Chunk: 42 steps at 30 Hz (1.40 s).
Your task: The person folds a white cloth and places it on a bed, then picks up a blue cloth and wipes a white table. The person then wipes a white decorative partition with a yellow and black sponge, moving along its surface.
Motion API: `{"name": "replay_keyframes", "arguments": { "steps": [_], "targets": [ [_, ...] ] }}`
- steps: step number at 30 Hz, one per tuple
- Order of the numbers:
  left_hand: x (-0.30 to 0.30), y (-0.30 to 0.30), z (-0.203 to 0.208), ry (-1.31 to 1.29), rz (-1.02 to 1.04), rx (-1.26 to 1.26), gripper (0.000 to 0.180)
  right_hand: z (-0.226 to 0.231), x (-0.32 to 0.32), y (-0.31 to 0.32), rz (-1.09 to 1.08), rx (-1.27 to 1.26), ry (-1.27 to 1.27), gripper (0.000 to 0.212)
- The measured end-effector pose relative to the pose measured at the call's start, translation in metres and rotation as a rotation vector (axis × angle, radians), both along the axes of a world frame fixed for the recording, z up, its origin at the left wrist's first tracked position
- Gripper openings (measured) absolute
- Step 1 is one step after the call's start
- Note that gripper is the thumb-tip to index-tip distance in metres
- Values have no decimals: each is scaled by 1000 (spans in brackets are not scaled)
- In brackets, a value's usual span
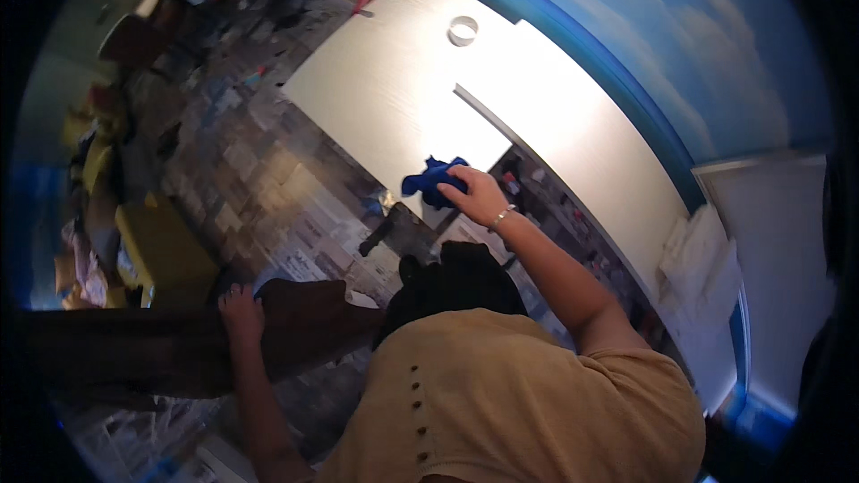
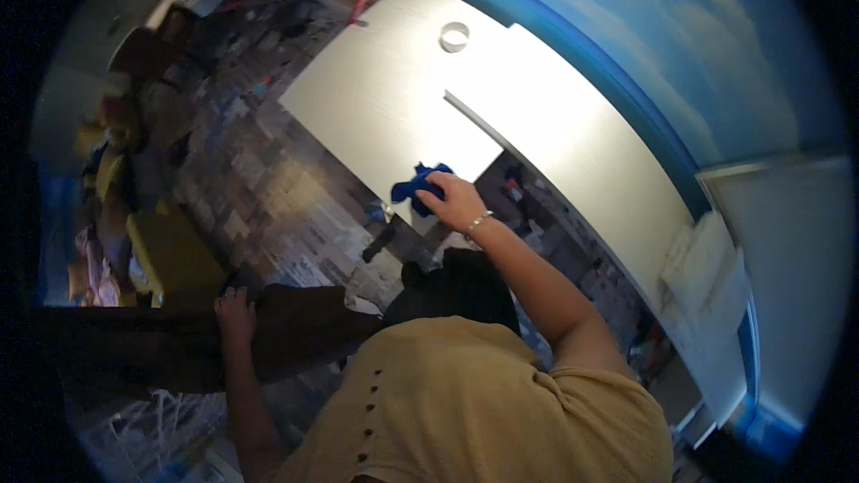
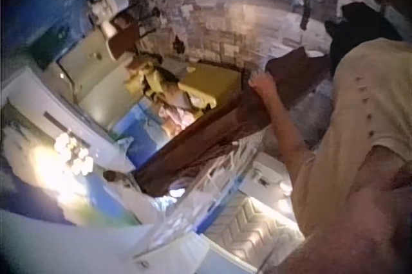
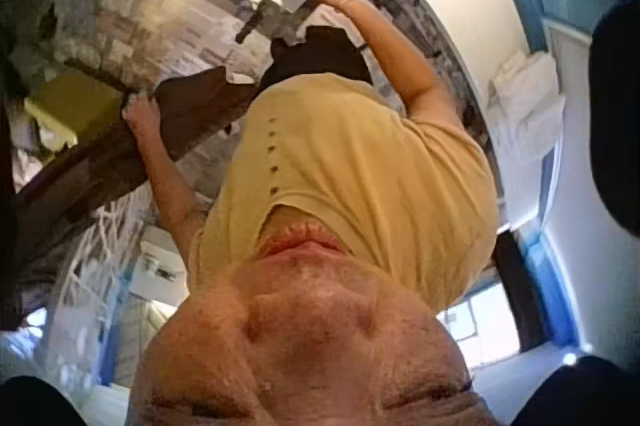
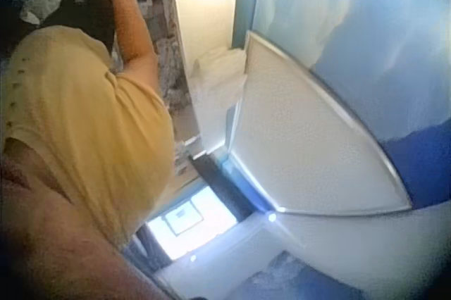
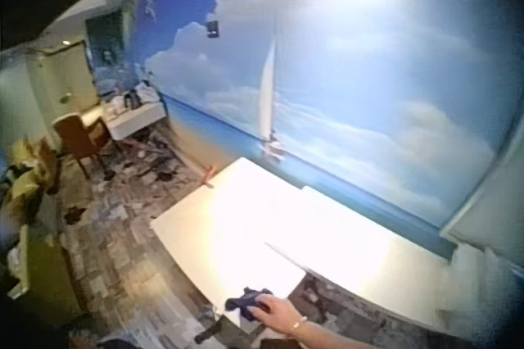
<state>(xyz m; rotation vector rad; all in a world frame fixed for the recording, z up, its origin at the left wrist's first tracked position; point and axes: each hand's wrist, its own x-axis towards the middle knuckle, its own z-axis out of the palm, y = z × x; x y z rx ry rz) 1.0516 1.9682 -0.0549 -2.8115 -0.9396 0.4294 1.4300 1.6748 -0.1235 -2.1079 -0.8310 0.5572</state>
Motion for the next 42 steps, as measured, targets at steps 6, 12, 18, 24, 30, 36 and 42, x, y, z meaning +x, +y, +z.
{"name": "replay_keyframes", "arguments": {
  "steps": [6,12,18,24,30,36,42],
  "targets": [
    [88,-37,-32,-315,-113,-696,69,25,-71,-7,8,215,346,31],
    [168,-165,-37,-263,-158,-1575,72,82,-120,-75,16,228,447,38],
    [189,-229,-18,39,-208,-1805,49,80,-155,-181,-268,235,277,41],
    [194,-306,3,26,-214,-1789,45,39,-202,-277,-138,-263,292,40],
    [214,-418,6,177,-501,-1723,56,23,-276,-405,-721,241,222,33],
    [212,-572,36,768,-927,-1517,68,40,-338,-505,-1099,496,221,31],
    [167,-709,30,697,-1420,-1298,53,75,-367,-525,-1252,135,-218,31]
  ]
}}
